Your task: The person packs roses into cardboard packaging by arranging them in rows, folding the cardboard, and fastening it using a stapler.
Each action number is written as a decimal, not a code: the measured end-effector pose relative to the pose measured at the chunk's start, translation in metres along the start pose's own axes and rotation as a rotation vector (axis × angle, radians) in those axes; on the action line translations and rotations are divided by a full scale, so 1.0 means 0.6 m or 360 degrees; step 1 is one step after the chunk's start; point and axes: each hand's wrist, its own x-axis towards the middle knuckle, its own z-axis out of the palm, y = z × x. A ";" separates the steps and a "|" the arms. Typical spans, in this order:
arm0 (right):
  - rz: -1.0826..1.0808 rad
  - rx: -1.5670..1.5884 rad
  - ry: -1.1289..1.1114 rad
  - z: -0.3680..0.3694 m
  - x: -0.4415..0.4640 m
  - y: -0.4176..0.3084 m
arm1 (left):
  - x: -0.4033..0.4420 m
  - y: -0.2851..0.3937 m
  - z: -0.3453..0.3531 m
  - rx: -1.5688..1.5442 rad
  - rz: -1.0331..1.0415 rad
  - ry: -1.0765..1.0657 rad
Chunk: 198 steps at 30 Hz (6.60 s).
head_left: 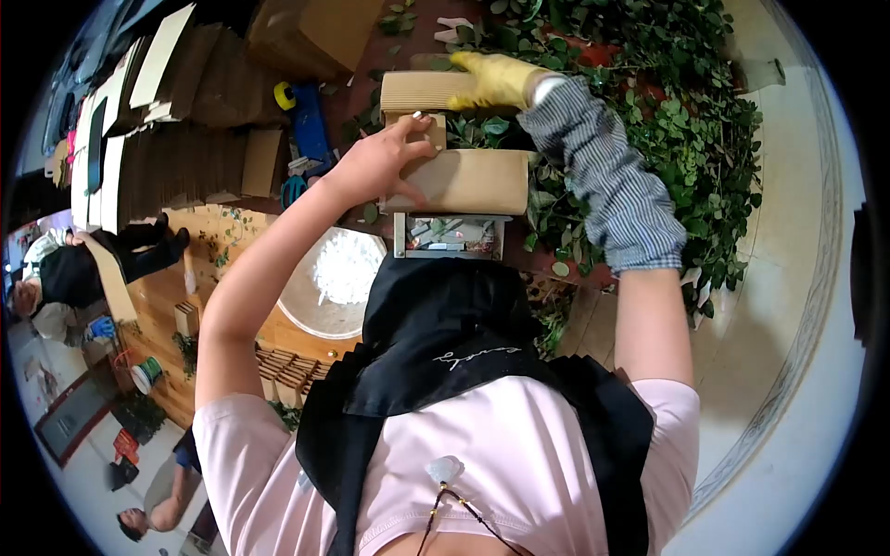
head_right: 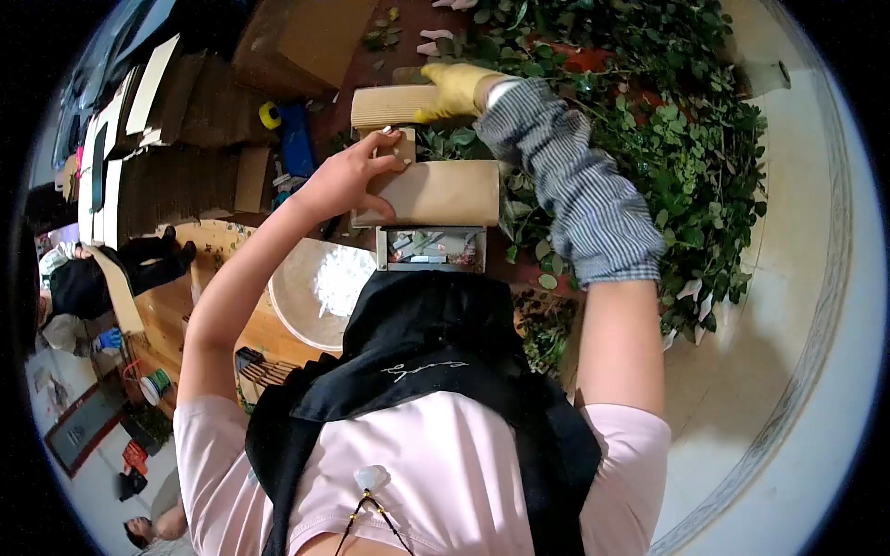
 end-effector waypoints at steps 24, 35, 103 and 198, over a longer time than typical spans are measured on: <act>-0.0108 0.0632 0.0274 0.021 -0.178 -0.112 | -0.069 0.083 0.133 0.0219 -0.0662 0.1146; -0.0451 0.0102 0.0089 0.114 -0.142 -0.097 | -0.196 -0.049 0.217 -0.0434 -0.1501 0.1240; 0.0127 0.0898 -0.0153 0.105 -0.136 -0.113 | -0.267 -0.058 0.142 0.0163 -0.0694 -0.0121; 0.0808 0.1476 0.0146 0.232 -0.371 0.038 | 0.032 0.078 0.094 0.0021 -0.0121 0.0610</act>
